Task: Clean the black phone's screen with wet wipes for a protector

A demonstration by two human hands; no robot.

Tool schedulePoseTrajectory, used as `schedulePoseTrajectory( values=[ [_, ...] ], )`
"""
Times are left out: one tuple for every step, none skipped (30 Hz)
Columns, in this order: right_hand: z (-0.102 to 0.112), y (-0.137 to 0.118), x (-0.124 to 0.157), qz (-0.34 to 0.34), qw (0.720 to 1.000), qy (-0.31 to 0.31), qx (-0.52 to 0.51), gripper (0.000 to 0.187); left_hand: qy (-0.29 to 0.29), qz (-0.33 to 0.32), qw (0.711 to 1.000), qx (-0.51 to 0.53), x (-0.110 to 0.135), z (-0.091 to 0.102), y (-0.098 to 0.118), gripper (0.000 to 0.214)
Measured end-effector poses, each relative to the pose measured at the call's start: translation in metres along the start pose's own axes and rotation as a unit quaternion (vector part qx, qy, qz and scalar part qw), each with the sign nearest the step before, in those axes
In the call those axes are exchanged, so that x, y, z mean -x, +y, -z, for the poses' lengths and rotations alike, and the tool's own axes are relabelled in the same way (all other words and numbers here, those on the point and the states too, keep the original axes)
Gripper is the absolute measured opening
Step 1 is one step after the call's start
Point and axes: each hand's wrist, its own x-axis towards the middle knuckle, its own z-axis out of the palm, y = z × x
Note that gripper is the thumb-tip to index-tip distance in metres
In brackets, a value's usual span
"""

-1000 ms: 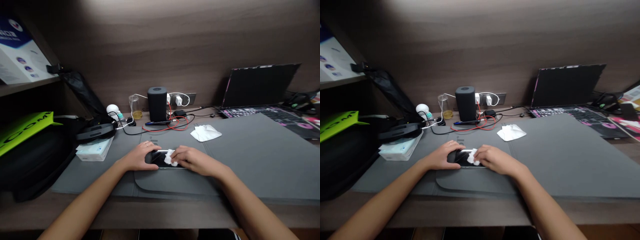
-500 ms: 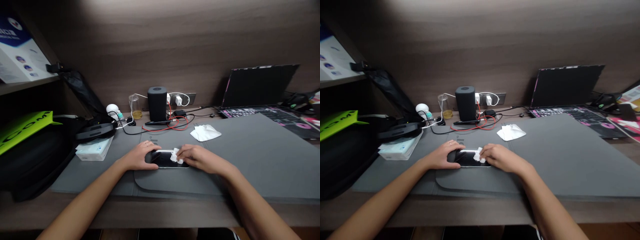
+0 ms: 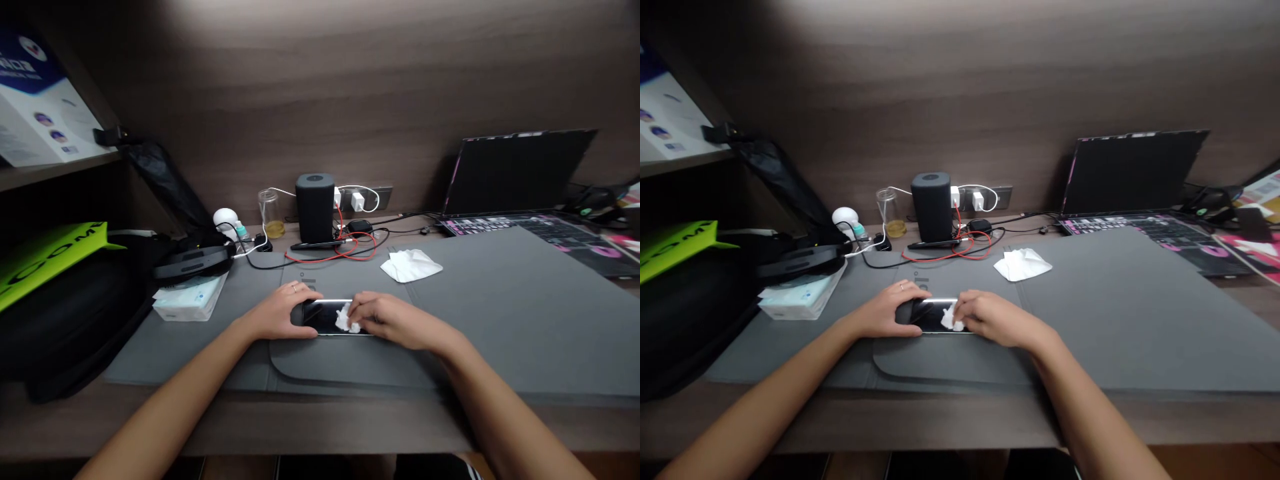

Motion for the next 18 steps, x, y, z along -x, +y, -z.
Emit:
schedulePoseTrajectory(
  values=[
    [-0.001, -0.001, -0.001, 0.007, 1.000, -0.006, -0.001, 0.025, -0.002, 0.000, 1.000, 0.000, 0.000, 0.000, 0.000, 0.060],
    [-0.001, -0.001, -0.002, 0.010, 1.000, -0.011, -0.004, 0.025, -0.003, 0.000, 1.000, 0.001, 0.000, 0.000, 0.000, 0.060],
    [-0.001, 0.000, -0.001, 0.008, 1.000, -0.015, -0.008, 0.025, -0.003, 0.001, 1.000, 0.001, 0.000, 0.000, 0.000, 0.060],
    [0.001, 0.001, 0.001, 0.000, 1.000, -0.015, -0.012, 0.025, -0.003, 0.001, 1.000, 0.002, 0.000, 0.000, 0.000, 0.060],
    [0.003, 0.002, 0.003, -0.011, 1.000, -0.013, -0.016, 0.025, -0.002, 0.001, 1.000, 0.003, 0.000, 0.000, 0.000, 0.060],
    [0.006, 0.003, 0.005, -0.022, 1.000, -0.009, -0.018, 0.026, -0.002, 0.001, 1.000, 0.004, 0.000, 0.000, 0.000, 0.060],
    [0.007, 0.004, 0.006, -0.030, 0.999, -0.005, -0.020, 0.026, -0.001, 0.000, 1.000, 0.003, 0.000, -0.001, 0.000, 0.060],
    [0.008, 0.004, 0.007, -0.033, 0.999, -0.004, -0.022, 0.026, 0.000, -0.001, 1.000, 0.002, 0.000, -0.001, -0.001, 0.060],
    [0.007, 0.004, 0.006, -0.029, 0.999, -0.006, -0.023, 0.026, 0.000, -0.002, 1.000, 0.001, 0.000, -0.001, -0.001, 0.061],
    [0.006, 0.002, 0.005, -0.021, 0.999, -0.010, -0.024, 0.026, 0.000, -0.003, 1.000, 0.000, 0.000, -0.001, -0.001, 0.061],
    [0.004, 0.001, 0.003, -0.011, 0.999, -0.016, -0.026, 0.026, 0.001, -0.003, 1.000, -0.001, 0.000, -0.002, -0.001, 0.061],
    [0.003, -0.001, 0.001, -0.002, 0.999, -0.023, -0.027, 0.027, 0.000, -0.003, 1.000, -0.002, 0.000, -0.002, -0.001, 0.061],
    [0.003, -0.001, 0.001, 0.003, 0.999, -0.029, -0.030, 0.028, 0.000, -0.003, 1.000, -0.002, 0.000, -0.002, -0.001, 0.060],
    [0.003, -0.001, 0.001, 0.002, 0.999, -0.033, -0.034, 0.029, 0.001, -0.003, 1.000, -0.001, 0.000, -0.002, -0.001, 0.060],
    [0.005, 0.000, 0.002, -0.005, 0.999, -0.034, -0.039, 0.030, 0.002, -0.004, 1.000, -0.001, 0.000, -0.002, -0.001, 0.060],
    [0.006, 0.001, 0.004, -0.016, 0.998, -0.033, -0.045, 0.031, 0.002, -0.004, 1.000, 0.000, 0.000, -0.002, -0.001, 0.059],
    [0.008, 0.003, 0.006, -0.027, 0.998, -0.029, -0.050, 0.032, 0.002, -0.004, 1.000, 0.000, 0.000, -0.002, -0.001, 0.059],
    [0.009, 0.005, 0.008, -0.036, 0.998, -0.025, -0.053, 0.032, 0.002, -0.005, 1.000, 0.000, 0.000, -0.002, -0.001, 0.059]
  ],
)
